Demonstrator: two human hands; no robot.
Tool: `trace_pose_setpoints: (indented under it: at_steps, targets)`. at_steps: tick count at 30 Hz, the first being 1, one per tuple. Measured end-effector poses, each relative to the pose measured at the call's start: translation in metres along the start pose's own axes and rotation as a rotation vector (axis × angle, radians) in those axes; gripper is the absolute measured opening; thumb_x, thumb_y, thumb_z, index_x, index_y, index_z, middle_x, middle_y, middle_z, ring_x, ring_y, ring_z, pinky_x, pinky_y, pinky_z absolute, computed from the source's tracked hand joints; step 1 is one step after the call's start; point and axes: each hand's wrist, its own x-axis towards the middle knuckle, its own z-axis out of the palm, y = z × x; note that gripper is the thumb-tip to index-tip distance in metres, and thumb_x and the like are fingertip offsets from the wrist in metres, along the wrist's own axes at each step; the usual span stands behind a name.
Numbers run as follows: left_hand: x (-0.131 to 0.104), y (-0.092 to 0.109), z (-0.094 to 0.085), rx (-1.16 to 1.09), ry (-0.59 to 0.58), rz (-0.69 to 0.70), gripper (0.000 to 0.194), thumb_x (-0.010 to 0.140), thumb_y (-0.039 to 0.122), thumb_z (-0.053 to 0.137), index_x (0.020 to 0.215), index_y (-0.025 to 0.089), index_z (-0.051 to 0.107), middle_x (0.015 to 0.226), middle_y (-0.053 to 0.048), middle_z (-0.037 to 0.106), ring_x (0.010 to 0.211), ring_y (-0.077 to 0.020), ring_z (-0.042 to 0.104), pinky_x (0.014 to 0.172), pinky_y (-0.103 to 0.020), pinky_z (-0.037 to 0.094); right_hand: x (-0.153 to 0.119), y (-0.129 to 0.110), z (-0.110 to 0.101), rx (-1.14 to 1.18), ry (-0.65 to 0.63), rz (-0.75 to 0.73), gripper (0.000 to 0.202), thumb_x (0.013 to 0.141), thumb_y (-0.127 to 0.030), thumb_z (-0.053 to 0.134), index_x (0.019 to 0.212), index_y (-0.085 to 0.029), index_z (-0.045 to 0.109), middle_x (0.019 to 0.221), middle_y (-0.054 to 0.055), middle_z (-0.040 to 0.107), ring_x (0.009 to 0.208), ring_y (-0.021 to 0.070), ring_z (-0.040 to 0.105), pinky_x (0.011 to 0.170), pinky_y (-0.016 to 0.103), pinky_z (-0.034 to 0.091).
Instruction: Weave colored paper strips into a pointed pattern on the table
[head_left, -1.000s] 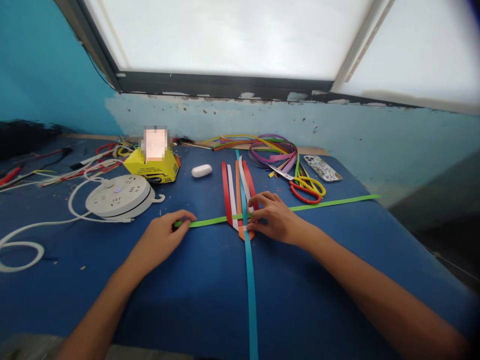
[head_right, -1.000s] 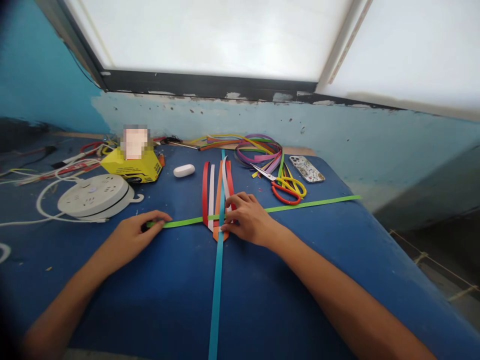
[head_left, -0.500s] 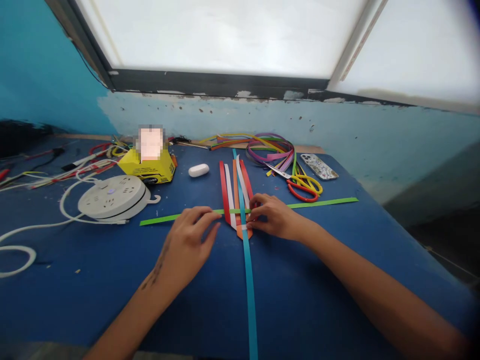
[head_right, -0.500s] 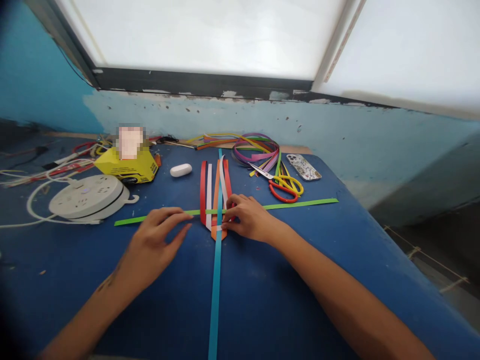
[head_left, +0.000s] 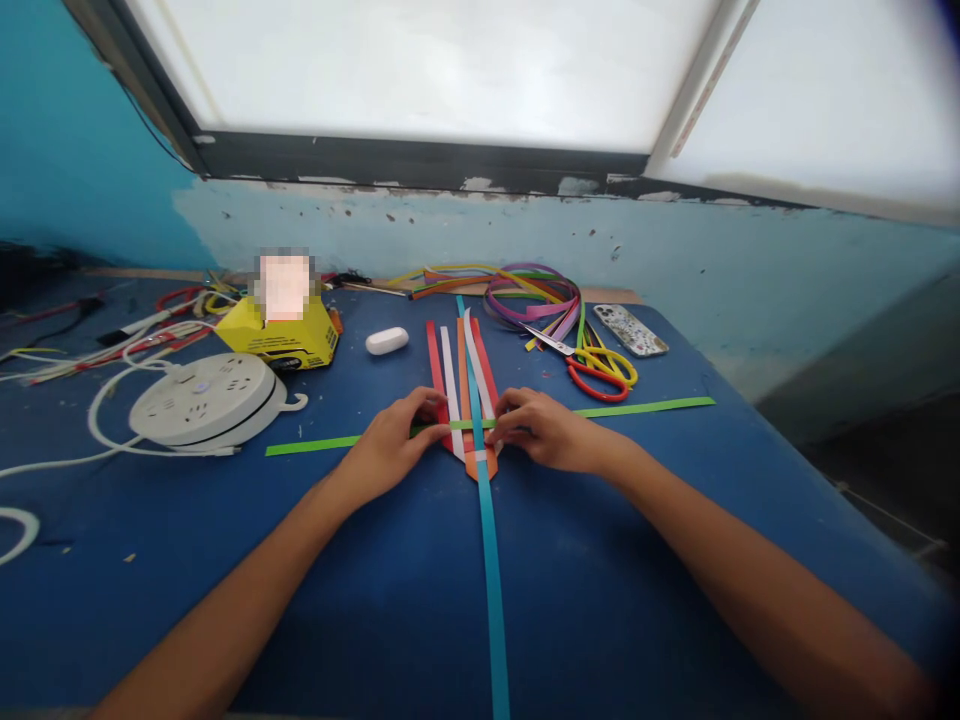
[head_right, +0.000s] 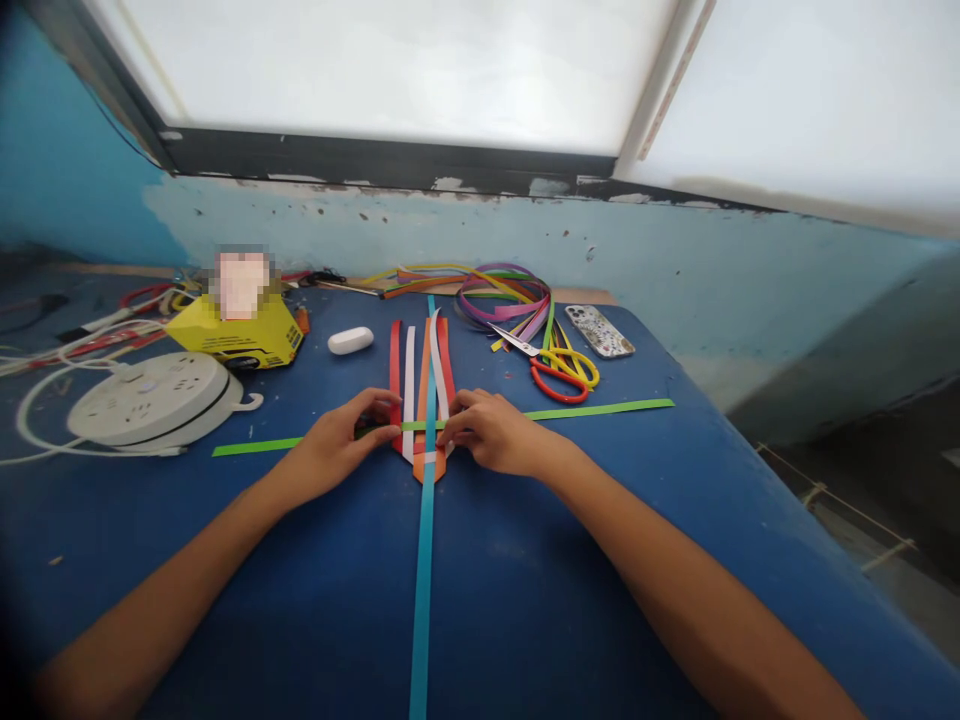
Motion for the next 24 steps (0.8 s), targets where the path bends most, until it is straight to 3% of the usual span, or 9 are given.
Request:
trace_pose_setpoints:
  at_steps: [4,8,11,14,18,24]
  targets:
    - [-0.0039,-0.0023,0.0014,-0.002,0.027,0.023,0.032,0.090,0.037,0.063,0.118,0.025,0.052,0.097,-0.001,0.068,0.091,-0.0205,0.066,0.087,-0.038,0.052,0.0020,0.0026,0.0013,0.046,0.015,0.033,0.044,0.089,0.006,0.050,0.102,-0.023,0.081,0.104,0.008,0.064,0.095,0.0182,0.062,0.087,0.031,0.048]
    - [-0.0016,0.0004,0.0029,0.029,0.039,0.006,0.030,0.089,0.045,0.066,0.107,0.024,0.055,0.095,-0.002,0.067,0.087,-0.0205,0.064,0.080,-0.036,0.051,0.0052,0.0012,0.0029,0.104,0.061,0.094,0.034,0.090,0.002,0.056,0.098,-0.021,0.080,0.098,0.005,0.066,0.085,0.0158,0.063,0.080,0.028,0.048]
    - [-0.0021,0.0038,0.0056,0.091,0.046,0.006,0.033,0.088,0.045,0.068,0.112,0.025,0.055,0.094,-0.001,0.065,0.086,-0.0207,0.062,0.080,-0.037,0.050,0.0056,-0.0009,0.0037,0.150,0.131,0.146,0.024,0.087,0.000,0.063,0.099,-0.018,0.074,0.090,0.003,0.067,0.080,0.0151,0.062,0.075,0.027,0.047]
    - [-0.0028,0.0051,0.0076,0.133,0.038,0.026,0.037,0.088,0.039,0.068,0.121,0.026,0.057,0.093,-0.001,0.064,0.086,-0.0208,0.062,0.081,-0.037,0.048,0.0044,-0.0003,0.0048,0.073,0.176,0.182,0.022,0.087,-0.006,0.069,0.106,-0.017,0.071,0.093,0.004,0.069,0.088,0.0185,0.062,0.083,0.032,0.048]
    - [-0.0013,0.0055,0.0084,0.182,0.050,0.060,0.034,0.089,0.039,0.068,0.120,0.025,0.063,0.088,-0.001,0.062,0.084,-0.0207,0.060,0.079,-0.035,0.047,0.0022,0.0054,0.0053,-0.070,0.135,0.145,0.028,0.095,-0.019,0.065,0.122,-0.021,0.073,0.107,0.010,0.066,0.098,0.0229,0.061,0.092,0.039,0.047]
    - [0.0025,0.0069,0.0100,0.226,0.050,0.035,0.032,0.089,0.042,0.068,0.115,0.023,0.065,0.083,0.000,0.062,0.078,-0.0203,0.058,0.073,-0.034,0.045,-0.0007,0.0084,-0.0011,-0.059,0.076,0.091,0.025,0.098,-0.024,0.064,0.119,-0.025,0.078,0.109,0.011,0.063,0.099,0.0230,0.061,0.095,0.040,0.048]
